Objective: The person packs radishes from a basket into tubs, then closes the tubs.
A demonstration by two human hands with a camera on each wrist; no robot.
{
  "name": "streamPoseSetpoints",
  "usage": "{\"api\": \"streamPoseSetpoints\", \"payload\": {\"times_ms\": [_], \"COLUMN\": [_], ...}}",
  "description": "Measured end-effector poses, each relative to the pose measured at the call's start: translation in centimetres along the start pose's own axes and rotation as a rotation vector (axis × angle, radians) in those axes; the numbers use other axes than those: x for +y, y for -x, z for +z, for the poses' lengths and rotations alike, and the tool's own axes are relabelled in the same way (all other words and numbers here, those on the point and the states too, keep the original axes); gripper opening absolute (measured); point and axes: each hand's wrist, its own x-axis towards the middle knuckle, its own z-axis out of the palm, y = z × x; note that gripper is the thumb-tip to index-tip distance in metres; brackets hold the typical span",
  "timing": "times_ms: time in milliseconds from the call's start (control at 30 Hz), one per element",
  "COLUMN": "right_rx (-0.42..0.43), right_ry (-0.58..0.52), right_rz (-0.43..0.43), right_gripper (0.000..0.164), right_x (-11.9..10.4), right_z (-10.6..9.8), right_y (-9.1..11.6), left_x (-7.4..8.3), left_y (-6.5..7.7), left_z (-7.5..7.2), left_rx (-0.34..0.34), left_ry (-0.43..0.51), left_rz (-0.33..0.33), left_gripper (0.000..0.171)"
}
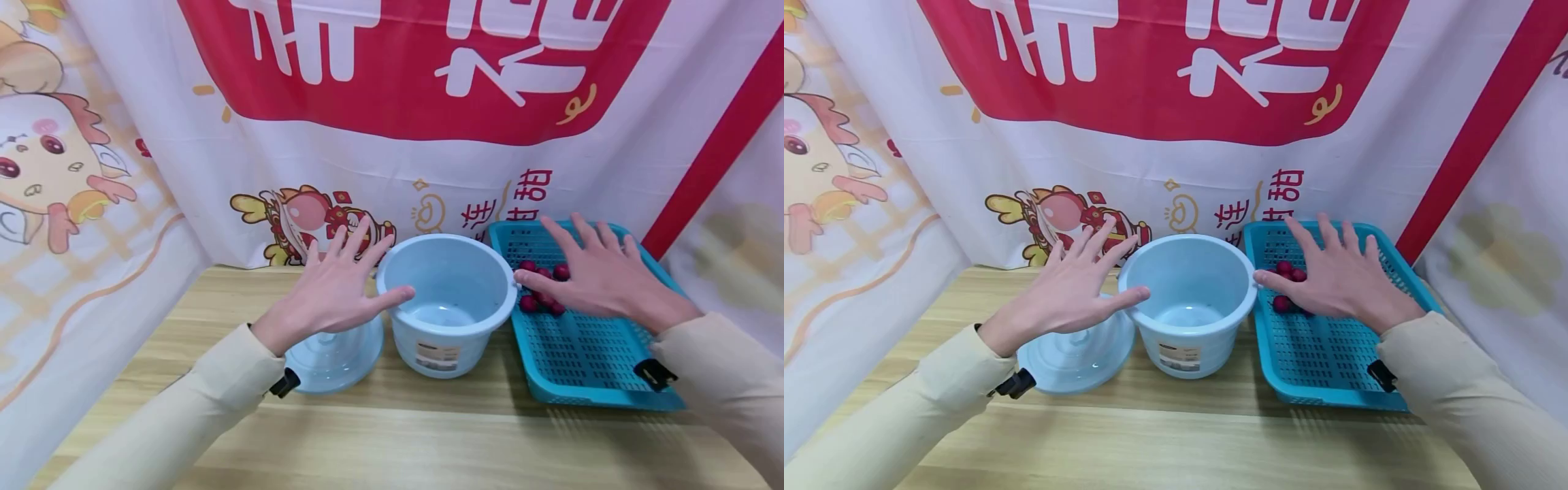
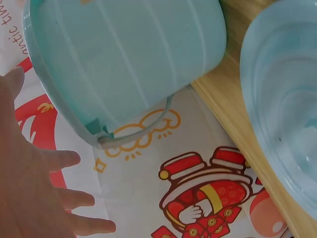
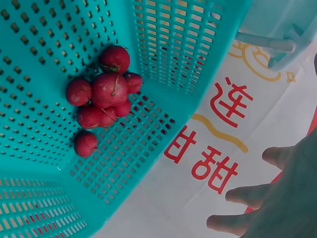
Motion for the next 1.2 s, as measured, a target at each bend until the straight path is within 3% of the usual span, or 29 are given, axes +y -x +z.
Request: {"api": "streamPoseSetpoints", "payload": {"times_ms": [267, 500, 600, 733, 933, 1067, 1200], "right_rx": [0.014, -0.003, -0.019, -0.042, -0.086, -0.108, -0.122], "right_ry": [-0.049, -0.261, -0.371, -0.5, -0.693, -0.815, -0.82], "right_rz": [-0.02, -0.06, -0.078, -0.083, -0.024, 0.019, 0.048], "right_gripper": [0.118, 0.109, 0.103, 0.094, 0.085, 0.083, 0.084], "right_x": [1.1, 3.0, 3.8, 4.9, 6.9, 8.3, 9.3], "right_z": [-0.3, 0.4, 1.0, 2.1, 4.1, 4.7, 5.1], "right_y": [-1.9, -4.5, -5.3, -6.0, -6.5, -6.4, -6.3], "left_x": [0.4, 0.6, 0.5, 0.1, 0.2, 0.7, 1.1], "left_y": [0.0, -0.2, -0.2, -0.1, -0.2, -0.4, -0.5], "left_z": [0.7, 2.3, 3.2, 4.5, 6.4, 7.3, 7.6], "left_rx": [-0.003, 0.022, 0.033, 0.058, 0.196, 0.271, 0.29], "left_ry": [0.033, 0.099, 0.184, 0.364, 0.6, 0.683, 0.699], "left_rz": [0.026, 0.091, 0.108, 0.092, 0.076, 0.093, 0.11], "left_gripper": [0.095, 0.092, 0.089, 0.087, 0.09, 0.088, 0.081]}}
